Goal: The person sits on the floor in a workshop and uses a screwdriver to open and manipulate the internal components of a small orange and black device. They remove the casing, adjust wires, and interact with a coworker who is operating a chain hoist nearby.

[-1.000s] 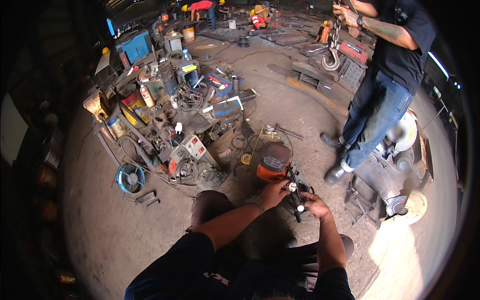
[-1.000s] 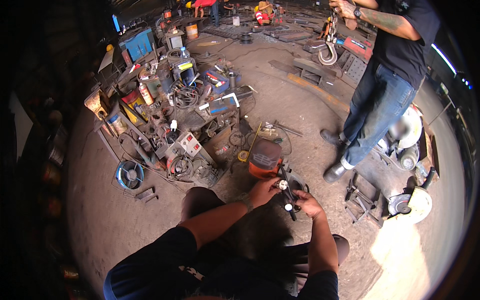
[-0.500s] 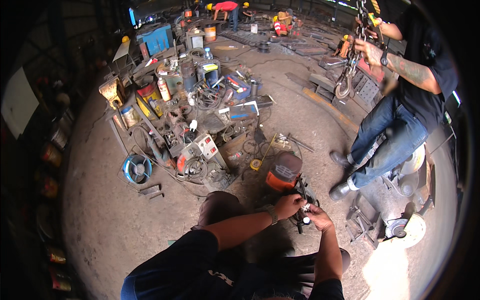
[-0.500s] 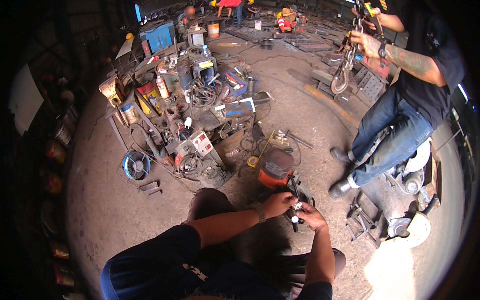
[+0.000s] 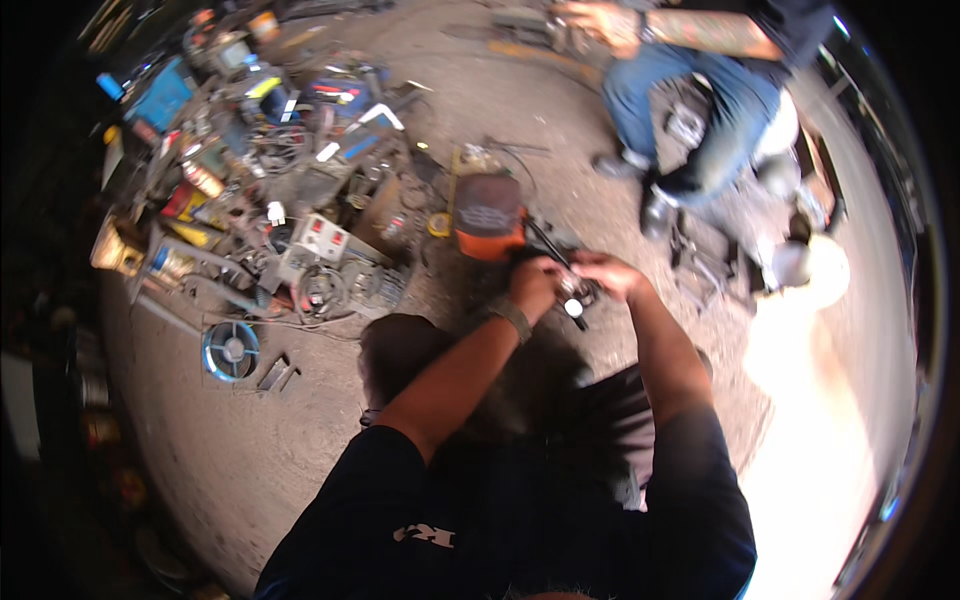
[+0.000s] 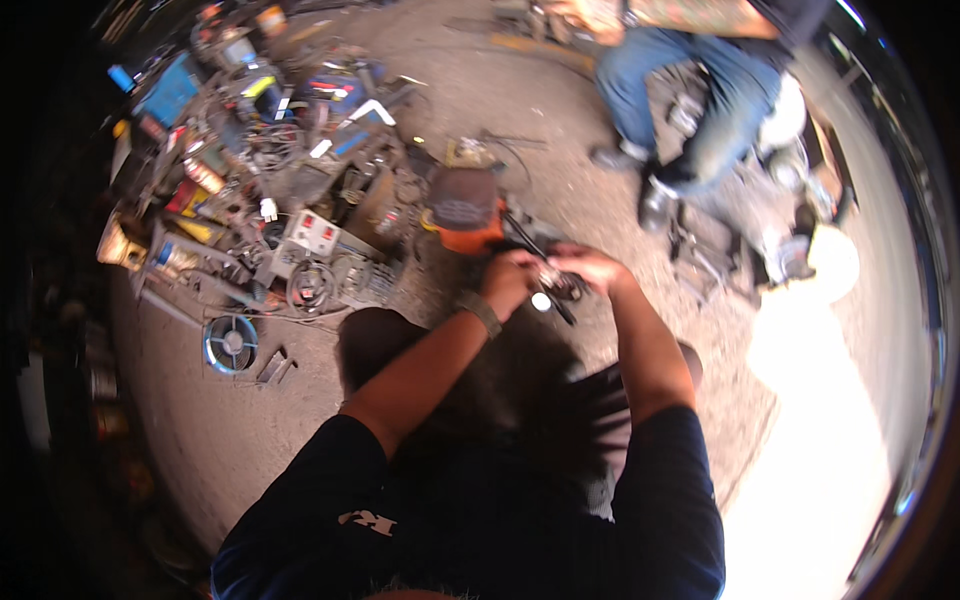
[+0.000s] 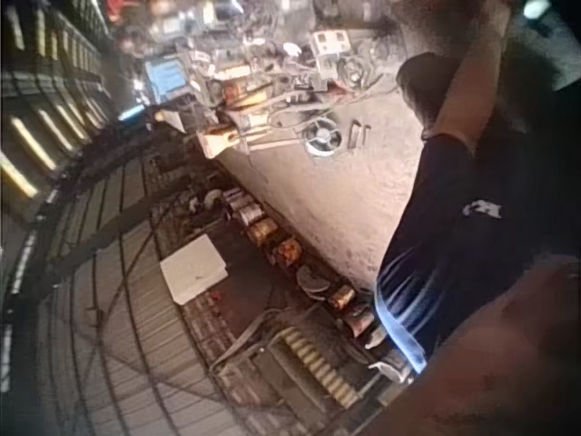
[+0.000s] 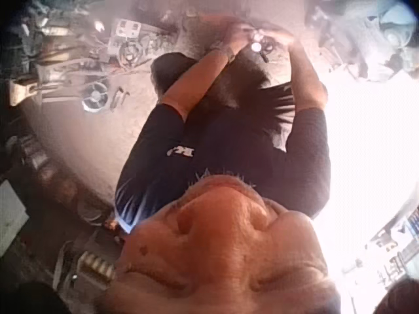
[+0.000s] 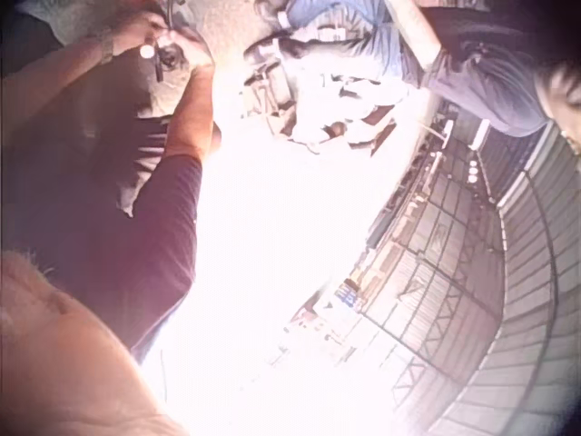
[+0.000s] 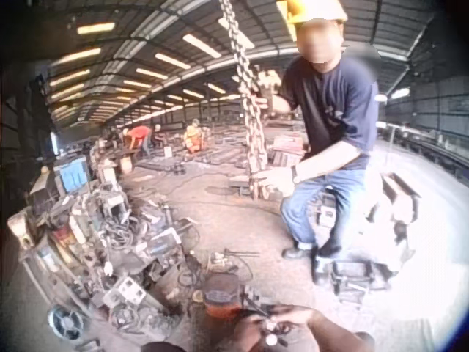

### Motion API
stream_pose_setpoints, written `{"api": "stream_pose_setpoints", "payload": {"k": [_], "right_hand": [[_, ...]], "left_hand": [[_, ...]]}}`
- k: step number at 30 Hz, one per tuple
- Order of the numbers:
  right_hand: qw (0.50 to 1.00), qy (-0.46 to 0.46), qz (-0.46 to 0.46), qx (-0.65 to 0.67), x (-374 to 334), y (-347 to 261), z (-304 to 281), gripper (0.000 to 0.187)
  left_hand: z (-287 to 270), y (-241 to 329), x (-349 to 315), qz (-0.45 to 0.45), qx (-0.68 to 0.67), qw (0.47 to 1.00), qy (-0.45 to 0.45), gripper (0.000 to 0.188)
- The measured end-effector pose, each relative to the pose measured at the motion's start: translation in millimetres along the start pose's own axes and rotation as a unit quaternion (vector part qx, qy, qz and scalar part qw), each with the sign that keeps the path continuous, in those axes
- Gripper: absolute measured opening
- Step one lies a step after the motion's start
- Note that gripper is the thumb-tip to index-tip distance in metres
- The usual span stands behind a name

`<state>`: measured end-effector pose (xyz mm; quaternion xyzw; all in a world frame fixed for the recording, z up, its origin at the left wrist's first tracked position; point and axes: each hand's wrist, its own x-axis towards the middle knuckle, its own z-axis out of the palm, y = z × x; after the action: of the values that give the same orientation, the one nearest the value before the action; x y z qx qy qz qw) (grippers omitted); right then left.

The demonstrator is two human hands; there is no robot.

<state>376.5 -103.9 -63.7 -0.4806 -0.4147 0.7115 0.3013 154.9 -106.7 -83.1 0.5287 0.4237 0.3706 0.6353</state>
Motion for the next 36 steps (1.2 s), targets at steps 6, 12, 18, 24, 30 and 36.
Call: {"api": "stream_pose_setpoints", "payload": {"k": [6,12,18,24,30,36], "right_hand": [[0.981,-0.053,0.048,-0.178,-3.9,-21.2,-4.5,0.053],[0.858,0.047,-0.015,-0.511,-17.4,-25.2,27.8,0.06],[0.814,0.186,-0.075,-0.545,-23.8,11.6,43.9,0.054],[0.813,0.21,-0.076,-0.538,-23.3,16.5,42.6,0.042],[0.813,0.222,-0.096,-0.529,-15.3,27.3,41.5,0.04],[0.852,0.163,-0.071,-0.493,-30.2,3.4,39.6,0.048]], "left_hand": [[-3.2,21.0,0.3,-0.037,0.133,0.99,-0.041,0.029],[-9.9,6.8,-11.7,-0.018,0.132,0.99,0.05,0.04],[7.9,14.7,-9.9,-0.229,-0.118,0.962,0.087,0.035],[9.6,-12.6,-0.3,-0.22,-0.171,0.958,0.066,0.033],[7.9,-2.4,-1.7,-0.259,-0.197,0.944,0.058,0.029],[6.0,-5.3,-0.4,-0.264,-0.251,0.93,0.054,0.023]]}}
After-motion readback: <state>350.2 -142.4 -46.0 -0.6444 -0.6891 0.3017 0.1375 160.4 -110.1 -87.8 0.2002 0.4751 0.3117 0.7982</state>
